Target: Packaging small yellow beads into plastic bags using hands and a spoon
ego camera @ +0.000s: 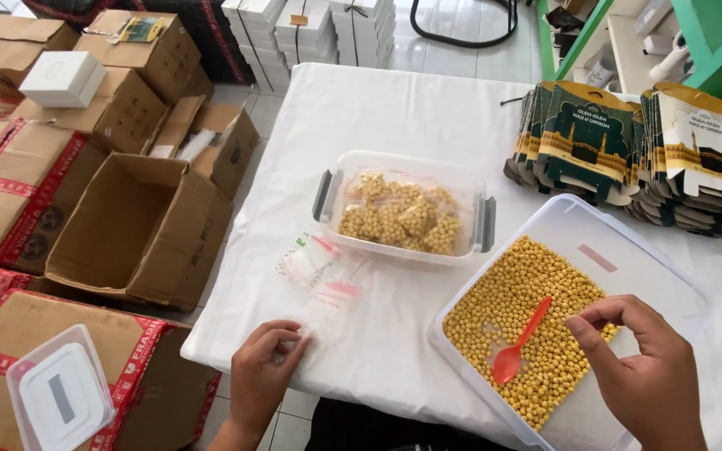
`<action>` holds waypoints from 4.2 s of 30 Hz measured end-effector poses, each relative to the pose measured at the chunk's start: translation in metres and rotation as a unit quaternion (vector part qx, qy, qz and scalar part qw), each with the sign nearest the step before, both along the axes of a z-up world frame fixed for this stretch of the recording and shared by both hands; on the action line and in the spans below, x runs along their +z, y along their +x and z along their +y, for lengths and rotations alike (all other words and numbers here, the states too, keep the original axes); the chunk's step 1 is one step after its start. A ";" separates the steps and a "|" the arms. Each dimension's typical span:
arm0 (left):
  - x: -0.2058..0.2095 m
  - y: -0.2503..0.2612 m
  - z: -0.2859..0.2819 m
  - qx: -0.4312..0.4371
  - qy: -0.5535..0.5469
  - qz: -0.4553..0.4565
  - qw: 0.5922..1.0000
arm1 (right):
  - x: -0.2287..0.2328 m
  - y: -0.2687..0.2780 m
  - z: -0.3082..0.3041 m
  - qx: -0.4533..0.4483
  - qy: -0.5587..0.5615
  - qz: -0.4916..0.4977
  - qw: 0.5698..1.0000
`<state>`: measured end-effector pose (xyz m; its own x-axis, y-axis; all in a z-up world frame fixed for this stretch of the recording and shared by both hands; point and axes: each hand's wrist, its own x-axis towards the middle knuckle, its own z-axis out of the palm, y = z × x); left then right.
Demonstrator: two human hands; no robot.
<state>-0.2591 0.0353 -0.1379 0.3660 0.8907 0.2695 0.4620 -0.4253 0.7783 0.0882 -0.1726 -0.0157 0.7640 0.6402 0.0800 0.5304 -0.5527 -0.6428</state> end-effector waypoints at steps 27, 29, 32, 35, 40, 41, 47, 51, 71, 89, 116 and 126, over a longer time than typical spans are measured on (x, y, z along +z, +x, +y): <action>0.091 0.114 -0.027 -0.074 -0.273 -0.327 0.902 | -0.006 0.008 0.003 0.235 0.009 0.010 0.972; 0.094 0.140 -0.042 -0.157 -0.292 -0.344 0.878 | -0.004 0.009 0.004 0.260 0.011 0.012 0.965; 0.114 0.179 -0.063 -0.267 -0.306 -0.302 0.863 | 0.008 0.007 0.003 0.279 0.034 0.041 0.959; 0.134 0.211 -0.071 -0.332 -0.276 -0.238 0.870 | 0.014 0.005 0.002 0.232 0.091 0.087 0.964; 0.146 0.248 -0.062 -0.381 -0.193 -0.206 0.881 | 0.012 0.007 0.000 0.083 0.141 0.130 0.978; 0.148 0.251 -0.059 -0.375 -0.211 -0.188 0.883 | 0.015 0.006 0.003 0.078 0.152 0.118 0.978; 0.149 0.258 -0.051 -0.350 -0.265 -0.139 0.888 | 0.017 0.007 0.004 0.002 0.207 0.160 0.965; 0.151 0.257 -0.048 -0.335 -0.242 -0.115 0.903 | 0.018 0.008 0.003 0.014 0.226 0.167 0.960; 0.156 0.260 -0.053 -0.382 -0.228 0.007 0.895 | 0.024 -0.001 0.006 0.005 0.168 0.179 0.969; 0.133 0.260 -0.052 -0.412 -0.103 -0.018 0.905 | 0.019 0.001 0.004 -0.021 0.188 0.159 0.969; 0.116 0.261 -0.043 -0.468 0.355 -0.021 0.809 | 0.008 0.009 0.009 0.040 0.076 0.149 0.985; 0.124 0.260 -0.043 -0.459 0.381 -0.047 0.801 | -0.001 0.008 0.002 0.047 0.132 0.120 0.983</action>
<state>0.0005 -0.0078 -0.0139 0.7194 -0.1789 0.6712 -0.3630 -0.9207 0.1436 0.0962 -0.1702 -0.0166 0.7195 0.6902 0.0769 0.3861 -0.3056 -0.8704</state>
